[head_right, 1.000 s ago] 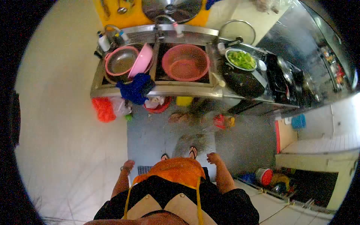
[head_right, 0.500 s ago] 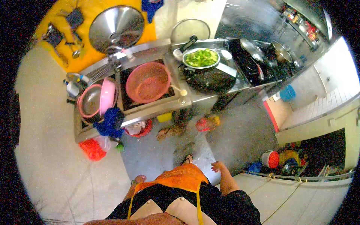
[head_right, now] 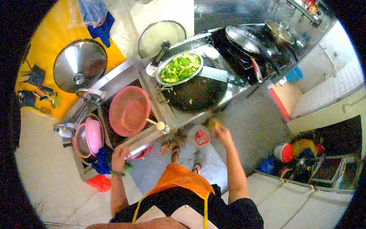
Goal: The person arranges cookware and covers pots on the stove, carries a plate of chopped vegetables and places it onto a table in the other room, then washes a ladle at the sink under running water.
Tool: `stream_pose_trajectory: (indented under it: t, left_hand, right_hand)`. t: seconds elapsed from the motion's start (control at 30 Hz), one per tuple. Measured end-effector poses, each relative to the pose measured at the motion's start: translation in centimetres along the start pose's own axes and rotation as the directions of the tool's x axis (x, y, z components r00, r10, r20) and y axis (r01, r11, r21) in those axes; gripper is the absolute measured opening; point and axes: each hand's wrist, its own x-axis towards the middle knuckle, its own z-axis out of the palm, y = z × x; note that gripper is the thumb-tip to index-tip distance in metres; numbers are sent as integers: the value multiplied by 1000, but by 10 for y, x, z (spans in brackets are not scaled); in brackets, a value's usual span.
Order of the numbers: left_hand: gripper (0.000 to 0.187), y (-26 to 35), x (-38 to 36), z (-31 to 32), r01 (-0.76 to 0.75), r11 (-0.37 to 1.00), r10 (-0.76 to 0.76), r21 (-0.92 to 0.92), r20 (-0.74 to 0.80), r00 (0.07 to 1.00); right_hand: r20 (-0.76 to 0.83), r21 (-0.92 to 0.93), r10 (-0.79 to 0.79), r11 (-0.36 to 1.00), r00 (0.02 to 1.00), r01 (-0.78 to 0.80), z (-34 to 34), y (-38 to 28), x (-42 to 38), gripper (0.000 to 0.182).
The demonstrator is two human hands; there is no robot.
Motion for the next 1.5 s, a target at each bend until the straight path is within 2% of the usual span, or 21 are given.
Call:
stream_pose_trajectory:
  t: [0.03, 0.07, 0.1, 0.17, 0.23, 0.27, 0.3, 0.33, 0.37, 0.43, 0.57, 0.73, 0.97, 1.0, 1.1, 1.17, 1.2, 1.23, 1.3, 1.43, 1.5]
  left_hand:
    - [20, 34, 30, 5, -115, 992, 112, -47, -51, 992]
    - [19, 64, 64, 7, -265, 946, 277, 189, -41, 960]
    - [18, 64, 107, 13, -265, 964, 265, 32, 6, 964]
    - [17, 68, 200, 34, -205, 963, 227, -177, 118, 967]
    - [17, 67, 269, 67, -123, 952, 179, -282, 183, 967]
    - [17, 64, 297, 81, -106, 937, 177, -333, 193, 965]
    - [19, 71, 317, 92, 28, 955, 48, -295, 246, 968]
    - [23, 67, 335, 104, 63, 930, 35, -363, 257, 966]
    - [26, 60, 350, 116, 102, 899, 19, -427, 271, 962]
    - [33, 55, 366, 132, 201, 850, -36, -486, 327, 944]
    - [21, 81, 362, 144, 274, 826, -60, -493, 407, 911]
    - [13, 73, 370, 157, 164, 842, 40, -514, 362, 931]
    - [10, 107, 362, 127, 98, 853, 119, -513, 373, 920]
    - [10, 113, 361, 121, 80, 865, 141, -496, 394, 908]
    - [13, 140, 349, 109, 49, 875, 199, -481, 450, 870]
    - [14, 156, 341, 107, 49, 898, 206, -438, 515, 832]
    - [15, 160, 340, 107, 54, 904, 213, -423, 558, 802]
    - [15, 166, 335, 109, 49, 925, 199, -378, 590, 782]
    - [15, 180, 320, 116, 72, 936, 203, -346, 694, 691]
    - [11, 176, 296, 149, -2, 972, 199, -235, 819, 539]
    - [12, 198, 248, 160, 19, 989, 130, -149, 911, 392]
  right_hand:
    - [-31, 31, -75, 997, 997, 76, 5, -46, 16, 26]
    - [-49, 33, -142, 989, 989, 143, 5, -76, 41, 28]
    - [-75, 38, -207, 977, 976, 210, 8, -98, 70, 30]
    - [-102, 118, -216, 967, 971, 228, 10, -132, 137, 28]
    - [-174, -111, -259, 964, 950, 243, 14, -171, 197, 28]
    - [-225, -99, -278, 960, 934, 262, 23, -193, 214, 29]
    - [-274, -85, -300, 954, 914, 288, 29, -212, 233, 30]
    - [-292, -238, -329, 934, 898, 265, 27, -203, 279, 30]
    - [-326, -480, -400, 850, 857, 214, 30, -213, 295, 29]
    - [-307, -647, -417, 751, 855, 134, 35, -222, 326, 28]
    - [-252, -670, -385, 731, 888, 127, 45, -240, 355, 27]
    - [-223, -718, -283, 695, 933, 39, 47, -229, 383, 27]
    - [-286, -606, -288, 793, 914, 61, 38, -238, 326, 27]
    - [-300, -634, -372, 766, 878, 108, 33, -234, 314, 27]
    - [-379, -344, -202, 937, 903, 66, 13, -222, 266, 32]
    - [-437, -260, -103, 966, 893, -15, 0, -223, 214, 33]
    - [-474, -250, -170, 967, 864, 53, -4, -215, 191, 33]
    - [-475, -170, -45, 985, 879, -42, -13, -211, 163, 33]
    - [-581, -21, -96, 994, 808, 103, -18, -195, 107, 25]
    - [-698, 247, 91, 962, 710, 119, -10, -161, -20, 28]
    - [-733, 319, 132, 933, 668, 165, -2, -121, -84, 27]
